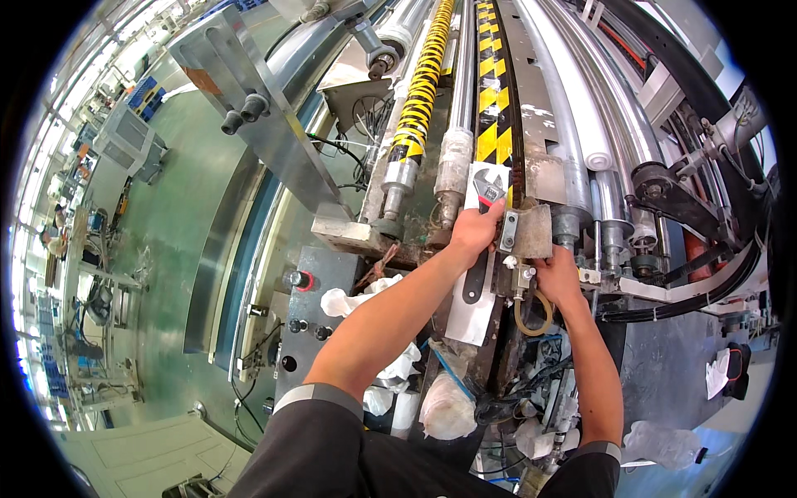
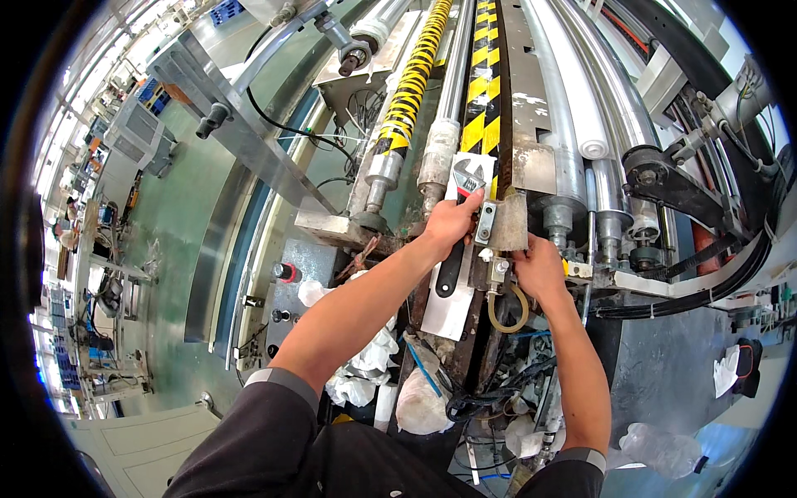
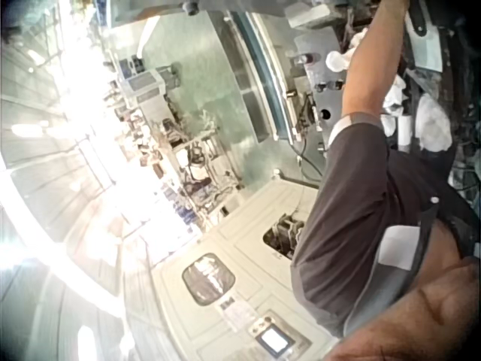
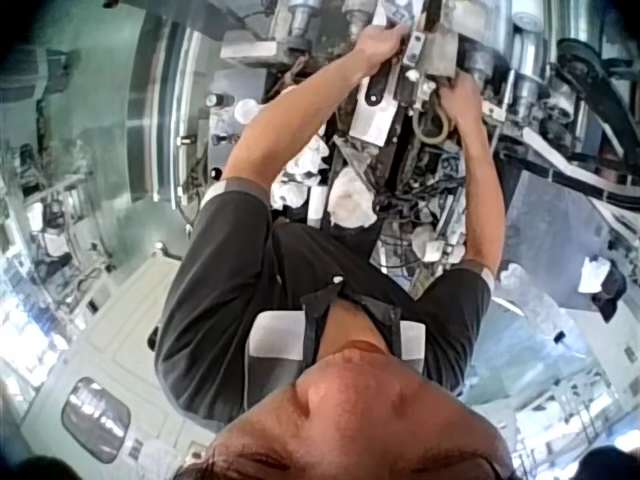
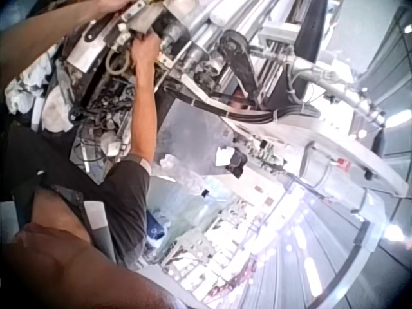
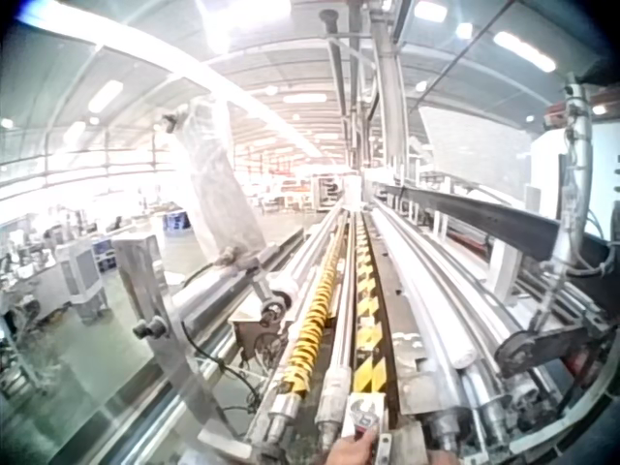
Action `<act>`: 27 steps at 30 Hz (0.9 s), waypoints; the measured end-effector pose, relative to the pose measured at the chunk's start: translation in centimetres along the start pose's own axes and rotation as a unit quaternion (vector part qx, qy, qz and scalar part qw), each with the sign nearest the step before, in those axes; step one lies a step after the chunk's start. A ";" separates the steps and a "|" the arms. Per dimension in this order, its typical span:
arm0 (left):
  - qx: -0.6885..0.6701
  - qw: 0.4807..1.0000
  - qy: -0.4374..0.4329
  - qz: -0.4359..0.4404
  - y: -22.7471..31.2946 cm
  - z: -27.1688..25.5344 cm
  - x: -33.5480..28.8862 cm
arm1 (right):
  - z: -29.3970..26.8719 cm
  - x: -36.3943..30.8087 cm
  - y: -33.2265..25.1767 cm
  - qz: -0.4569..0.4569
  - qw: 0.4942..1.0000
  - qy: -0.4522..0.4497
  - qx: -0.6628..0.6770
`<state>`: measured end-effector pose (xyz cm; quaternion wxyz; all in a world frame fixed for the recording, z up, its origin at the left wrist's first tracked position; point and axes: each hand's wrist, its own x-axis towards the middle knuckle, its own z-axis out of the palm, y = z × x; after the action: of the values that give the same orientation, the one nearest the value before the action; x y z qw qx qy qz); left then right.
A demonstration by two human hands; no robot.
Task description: The person performs maintenance on an industrial machine by using a wrench to tighten or loosen bolts on a metal component near rolling tubes, while also handling white tape and cloth.
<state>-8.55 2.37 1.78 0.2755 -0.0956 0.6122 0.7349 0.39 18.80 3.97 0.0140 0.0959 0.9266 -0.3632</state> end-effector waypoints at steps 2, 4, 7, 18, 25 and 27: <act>0.019 1.000 0.023 -0.005 0.2 0.3 0.0 | 0.2 0.2 0.5 -0.011 1.000 0.011 -0.007; -0.052 0.999 0.012 -0.007 0.2 0.4 -0.1 | 0.0 0.2 0.5 -0.003 1.000 0.013 -0.020; -0.071 0.997 -0.009 0.012 0.1 0.2 -0.3 | -0.1 0.2 -0.1 0.026 0.999 0.000 -0.031; -0.002 0.999 0.018 0.041 -0.2 0.2 -0.1 | 0.0 0.1 0.0 -0.002 0.999 0.019 -0.034; -0.051 0.998 0.028 0.033 -0.6 0.5 0.0 | 0.4 0.5 1.4 -0.019 0.999 0.020 -0.022; -0.035 0.999 0.009 0.034 -0.9 0.0 0.2 | 0.3 0.5 1.0 -0.012 1.000 0.014 -0.017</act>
<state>-8.26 2.54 0.93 0.2411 -0.0907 0.5914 0.7641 0.12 19.36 3.06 -0.0016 0.0892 0.9340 -0.3461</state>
